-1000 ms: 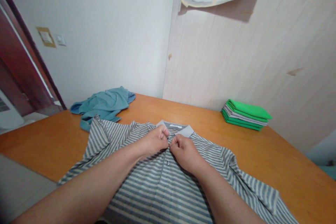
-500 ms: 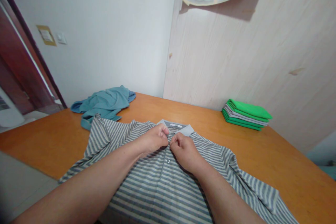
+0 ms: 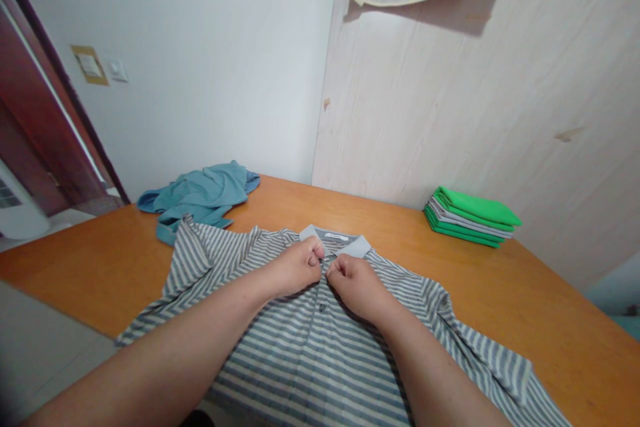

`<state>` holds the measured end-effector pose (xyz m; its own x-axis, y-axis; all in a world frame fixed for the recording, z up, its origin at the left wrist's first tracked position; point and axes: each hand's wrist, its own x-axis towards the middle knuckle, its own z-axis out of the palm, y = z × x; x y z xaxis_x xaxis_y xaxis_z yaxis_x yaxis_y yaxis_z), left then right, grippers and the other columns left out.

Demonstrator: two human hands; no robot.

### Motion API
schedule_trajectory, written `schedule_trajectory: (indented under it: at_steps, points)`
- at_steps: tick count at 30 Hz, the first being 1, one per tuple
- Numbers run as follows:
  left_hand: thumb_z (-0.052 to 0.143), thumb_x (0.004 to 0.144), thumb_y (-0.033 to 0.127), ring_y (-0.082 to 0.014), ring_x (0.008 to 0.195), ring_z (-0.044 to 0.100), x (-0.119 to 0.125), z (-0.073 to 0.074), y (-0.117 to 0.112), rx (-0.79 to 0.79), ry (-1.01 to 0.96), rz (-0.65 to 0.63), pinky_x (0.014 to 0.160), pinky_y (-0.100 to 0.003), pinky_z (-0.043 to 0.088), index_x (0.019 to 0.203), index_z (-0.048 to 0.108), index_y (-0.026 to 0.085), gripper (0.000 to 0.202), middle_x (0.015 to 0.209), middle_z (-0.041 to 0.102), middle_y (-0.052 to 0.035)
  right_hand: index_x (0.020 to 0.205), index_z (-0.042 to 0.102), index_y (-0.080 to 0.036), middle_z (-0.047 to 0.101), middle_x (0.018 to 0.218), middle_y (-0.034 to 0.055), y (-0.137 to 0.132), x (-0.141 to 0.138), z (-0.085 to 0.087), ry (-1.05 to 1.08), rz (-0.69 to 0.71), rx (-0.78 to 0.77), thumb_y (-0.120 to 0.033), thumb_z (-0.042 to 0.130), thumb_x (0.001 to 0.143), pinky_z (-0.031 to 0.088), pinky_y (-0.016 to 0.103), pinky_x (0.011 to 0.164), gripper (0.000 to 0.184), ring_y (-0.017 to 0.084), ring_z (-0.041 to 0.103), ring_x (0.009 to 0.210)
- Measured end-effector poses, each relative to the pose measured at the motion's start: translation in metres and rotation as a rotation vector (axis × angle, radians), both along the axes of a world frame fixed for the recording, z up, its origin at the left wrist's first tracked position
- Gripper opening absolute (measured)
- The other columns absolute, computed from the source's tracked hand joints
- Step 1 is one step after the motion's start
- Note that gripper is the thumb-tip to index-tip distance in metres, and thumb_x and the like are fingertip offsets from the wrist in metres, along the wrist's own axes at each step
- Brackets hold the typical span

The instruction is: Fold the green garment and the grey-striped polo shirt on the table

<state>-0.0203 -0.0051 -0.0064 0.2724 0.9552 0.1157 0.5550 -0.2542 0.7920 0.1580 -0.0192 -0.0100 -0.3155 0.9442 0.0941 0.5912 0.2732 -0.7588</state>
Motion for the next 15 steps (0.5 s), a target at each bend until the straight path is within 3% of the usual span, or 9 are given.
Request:
schedule_trajectory:
  at_steps: [4,8,11,15]
  points:
    - [0.058,0.071,0.008,-0.0152,0.066,0.054,-0.005,0.001,0.003,0.113,0.143,0.086,0.059,-0.023,0.031,0.084,0.059,0.022,0.019,0.071,0.062,0.0031,0.065,0.052,-0.022,0.054,0.058,-0.0037,0.006,0.006,-0.005,-0.187,-0.084,0.117,-0.030,0.052,0.082,0.029,0.025,0.054,0.019,0.013,0.048,0.057]
    - [0.058,0.073,0.010,-0.0170,0.070,0.057,-0.005,0.002,0.004,0.163,0.219,0.053,0.062,-0.024,0.035,0.076,0.064,0.022,0.014,0.074,0.066,0.0007,0.070,0.055,-0.021,0.058,0.062,-0.0029,0.010,0.009,-0.009,-0.187,-0.134,0.202,-0.031,0.050,0.086,0.033,0.026,0.057,0.019,0.014,0.052,0.060]
    - [0.057,0.077,0.014,-0.0192,0.075,0.061,-0.004,0.001,0.004,0.211,0.295,-0.010,0.068,-0.026,0.039,0.072,0.069,0.023,0.015,0.077,0.070,-0.0011,0.091,0.063,-0.021,0.061,0.067,-0.0027,0.012,0.008,-0.012,-0.185,-0.164,0.224,-0.032,0.051,0.086,0.035,0.026,0.058,0.017,0.015,0.055,0.062]
    - [0.055,0.081,0.018,-0.0246,0.092,0.064,-0.003,0.001,0.003,0.284,0.447,-0.020,0.079,-0.032,0.044,0.080,0.073,0.025,0.018,0.089,0.073,-0.0040,0.130,0.057,-0.019,0.064,0.072,-0.0008,0.017,0.008,-0.015,-0.245,-0.192,0.239,-0.034,0.051,0.089,0.036,0.027,0.060,0.044,0.018,0.057,0.065]
